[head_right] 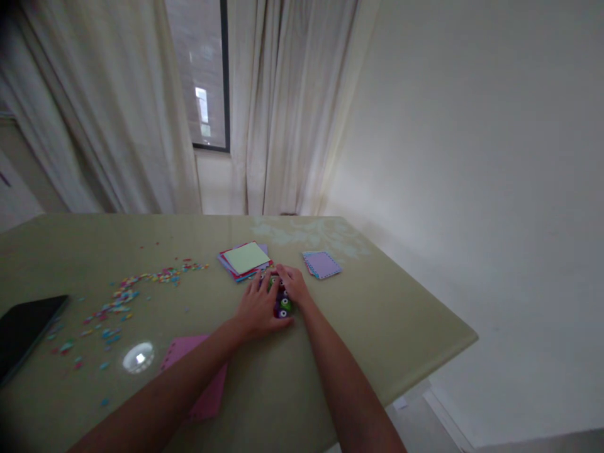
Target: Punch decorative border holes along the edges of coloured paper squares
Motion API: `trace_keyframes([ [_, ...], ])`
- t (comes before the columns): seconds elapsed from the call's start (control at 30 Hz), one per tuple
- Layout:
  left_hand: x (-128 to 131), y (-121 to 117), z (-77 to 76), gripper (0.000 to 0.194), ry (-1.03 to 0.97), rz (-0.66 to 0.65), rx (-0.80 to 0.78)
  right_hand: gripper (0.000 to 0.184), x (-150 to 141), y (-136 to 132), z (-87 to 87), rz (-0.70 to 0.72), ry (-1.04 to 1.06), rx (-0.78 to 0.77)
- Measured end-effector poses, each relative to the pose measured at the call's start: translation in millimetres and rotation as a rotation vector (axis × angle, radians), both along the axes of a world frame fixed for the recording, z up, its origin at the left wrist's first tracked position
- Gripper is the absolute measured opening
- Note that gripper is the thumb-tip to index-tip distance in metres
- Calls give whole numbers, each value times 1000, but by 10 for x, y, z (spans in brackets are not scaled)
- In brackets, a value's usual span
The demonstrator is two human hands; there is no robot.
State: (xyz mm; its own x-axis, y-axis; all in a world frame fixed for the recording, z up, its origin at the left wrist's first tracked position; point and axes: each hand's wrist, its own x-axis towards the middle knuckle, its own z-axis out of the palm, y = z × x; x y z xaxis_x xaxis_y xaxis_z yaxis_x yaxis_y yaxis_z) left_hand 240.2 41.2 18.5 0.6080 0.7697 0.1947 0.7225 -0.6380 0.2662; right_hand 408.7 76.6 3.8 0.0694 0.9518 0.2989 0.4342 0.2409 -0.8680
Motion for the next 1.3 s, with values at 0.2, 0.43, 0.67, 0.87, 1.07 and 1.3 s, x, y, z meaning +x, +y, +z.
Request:
trace_keyframes([
  [0.2,-17,13,23,110,22,-18,11,74,-55,-13,3,-21,-32,-7],
  [0.43,-121,-9,15,113,31,0,9,71,-195,-34,36,-21,-83,6],
  [0.67,-325,-42,12,110,31,62,-3,65,-438,31,39,9,-126,14],
  [0.87,-601,-86,51,104,52,145,-6,58,-755,98,46,58,-171,29],
  [1.07,-915,-127,69,99,69,233,-2,54,-1104,184,59,149,-201,41],
  [1.3,-1276,-97,54,94,76,317,-18,51,-1519,326,25,249,-234,53],
])
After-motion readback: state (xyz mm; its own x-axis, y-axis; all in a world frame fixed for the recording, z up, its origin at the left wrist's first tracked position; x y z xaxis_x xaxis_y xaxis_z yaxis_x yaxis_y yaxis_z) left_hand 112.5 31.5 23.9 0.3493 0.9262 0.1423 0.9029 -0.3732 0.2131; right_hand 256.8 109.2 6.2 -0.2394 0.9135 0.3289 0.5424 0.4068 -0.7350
